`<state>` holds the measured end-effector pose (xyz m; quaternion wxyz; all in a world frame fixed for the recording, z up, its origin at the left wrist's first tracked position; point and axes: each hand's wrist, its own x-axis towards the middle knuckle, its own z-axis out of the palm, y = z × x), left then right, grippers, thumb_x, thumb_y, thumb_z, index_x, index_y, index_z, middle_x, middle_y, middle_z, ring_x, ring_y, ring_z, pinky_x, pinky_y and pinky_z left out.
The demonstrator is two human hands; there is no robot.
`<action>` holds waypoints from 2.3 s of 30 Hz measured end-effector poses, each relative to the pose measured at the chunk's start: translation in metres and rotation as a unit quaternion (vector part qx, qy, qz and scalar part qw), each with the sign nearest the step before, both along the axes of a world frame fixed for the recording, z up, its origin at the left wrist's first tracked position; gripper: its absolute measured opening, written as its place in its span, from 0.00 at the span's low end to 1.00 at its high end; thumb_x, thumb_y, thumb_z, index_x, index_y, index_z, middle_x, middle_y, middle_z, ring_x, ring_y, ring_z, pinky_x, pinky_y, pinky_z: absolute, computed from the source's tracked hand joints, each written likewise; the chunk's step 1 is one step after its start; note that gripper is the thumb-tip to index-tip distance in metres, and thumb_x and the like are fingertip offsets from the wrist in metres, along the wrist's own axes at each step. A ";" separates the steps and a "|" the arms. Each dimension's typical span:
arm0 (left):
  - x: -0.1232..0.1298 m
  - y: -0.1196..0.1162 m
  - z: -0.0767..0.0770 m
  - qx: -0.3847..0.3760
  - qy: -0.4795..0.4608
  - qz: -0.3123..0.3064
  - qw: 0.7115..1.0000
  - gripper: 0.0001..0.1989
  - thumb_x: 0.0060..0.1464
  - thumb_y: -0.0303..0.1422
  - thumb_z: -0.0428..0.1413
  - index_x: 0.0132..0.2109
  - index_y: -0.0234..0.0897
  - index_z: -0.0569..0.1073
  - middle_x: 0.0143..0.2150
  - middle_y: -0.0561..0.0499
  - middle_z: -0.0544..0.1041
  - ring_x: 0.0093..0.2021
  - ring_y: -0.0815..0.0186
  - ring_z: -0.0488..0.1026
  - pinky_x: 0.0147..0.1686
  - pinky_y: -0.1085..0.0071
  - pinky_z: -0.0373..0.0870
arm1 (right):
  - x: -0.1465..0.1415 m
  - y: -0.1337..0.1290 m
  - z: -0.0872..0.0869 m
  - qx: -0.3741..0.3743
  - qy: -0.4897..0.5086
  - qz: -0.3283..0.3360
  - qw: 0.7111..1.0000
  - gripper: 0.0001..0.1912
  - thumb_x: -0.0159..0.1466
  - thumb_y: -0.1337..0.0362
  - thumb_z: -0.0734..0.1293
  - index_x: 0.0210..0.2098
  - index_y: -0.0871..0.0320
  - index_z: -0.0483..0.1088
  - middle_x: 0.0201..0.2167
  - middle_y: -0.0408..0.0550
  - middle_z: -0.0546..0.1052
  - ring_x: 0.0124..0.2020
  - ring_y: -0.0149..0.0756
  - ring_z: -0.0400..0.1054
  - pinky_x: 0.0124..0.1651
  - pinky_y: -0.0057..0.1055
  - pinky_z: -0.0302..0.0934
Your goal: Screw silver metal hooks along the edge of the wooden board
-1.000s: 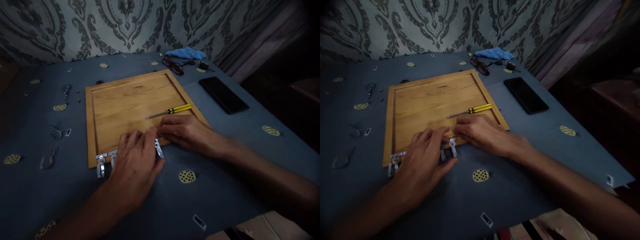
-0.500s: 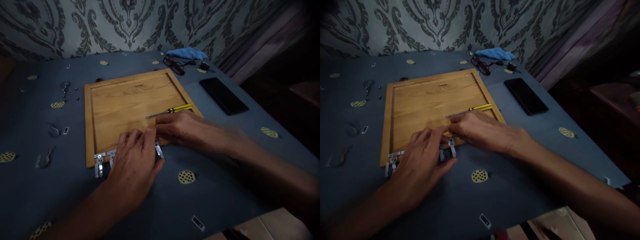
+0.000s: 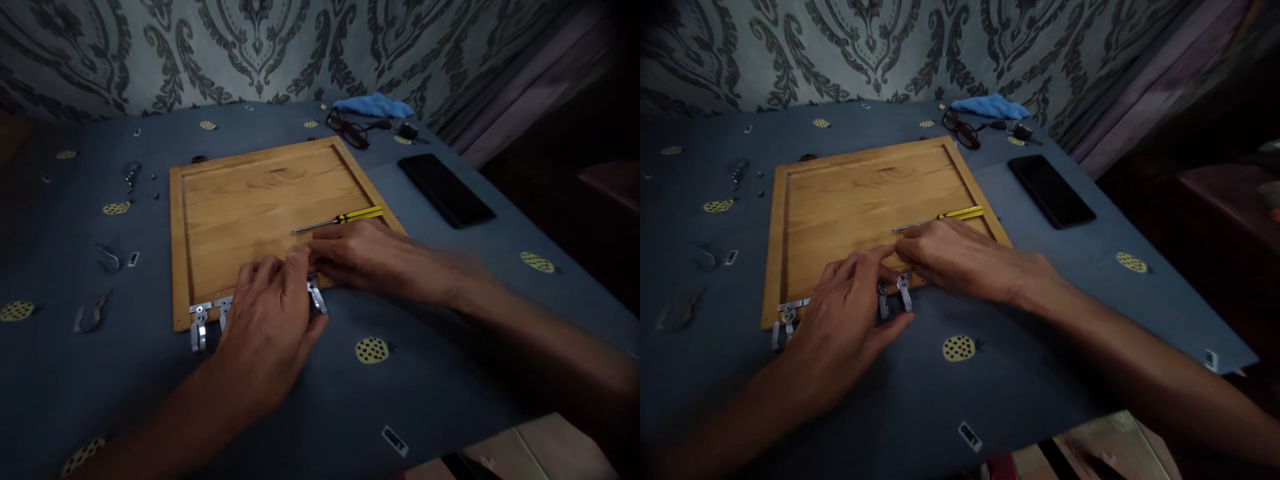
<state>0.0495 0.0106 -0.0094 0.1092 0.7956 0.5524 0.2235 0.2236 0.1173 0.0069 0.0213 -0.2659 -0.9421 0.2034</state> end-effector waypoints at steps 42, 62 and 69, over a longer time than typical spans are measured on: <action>-0.002 -0.002 -0.004 0.002 -0.021 -0.001 1.000 0.31 0.52 0.25 0.62 0.60 0.36 0.57 0.45 0.47 0.78 0.47 0.55 0.75 0.48 0.56 0.70 | 0.011 -0.047 -0.040 0.059 0.302 -0.091 0.947 0.10 0.65 0.73 0.71 0.44 0.54 0.76 0.35 0.44 0.83 0.34 0.32 0.78 0.38 0.29 0.75; -0.002 -0.003 -0.006 0.021 -0.017 -0.005 1.000 0.34 0.51 0.26 0.63 0.61 0.33 0.57 0.44 0.47 0.79 0.45 0.57 0.74 0.47 0.57 0.70 | 0.014 -0.047 -0.039 0.106 0.277 -0.059 0.953 0.10 0.66 0.73 0.70 0.45 0.56 0.75 0.34 0.45 0.82 0.34 0.31 0.77 0.36 0.28 0.74; -0.002 -0.003 -0.007 0.015 -0.022 -0.004 1.000 0.34 0.51 0.25 0.63 0.61 0.33 0.56 0.43 0.48 0.78 0.45 0.57 0.74 0.47 0.58 0.69 | 0.018 -0.046 -0.040 0.116 0.279 -0.031 0.953 0.13 0.65 0.75 0.69 0.48 0.57 0.74 0.36 0.47 0.82 0.37 0.32 0.77 0.40 0.29 0.75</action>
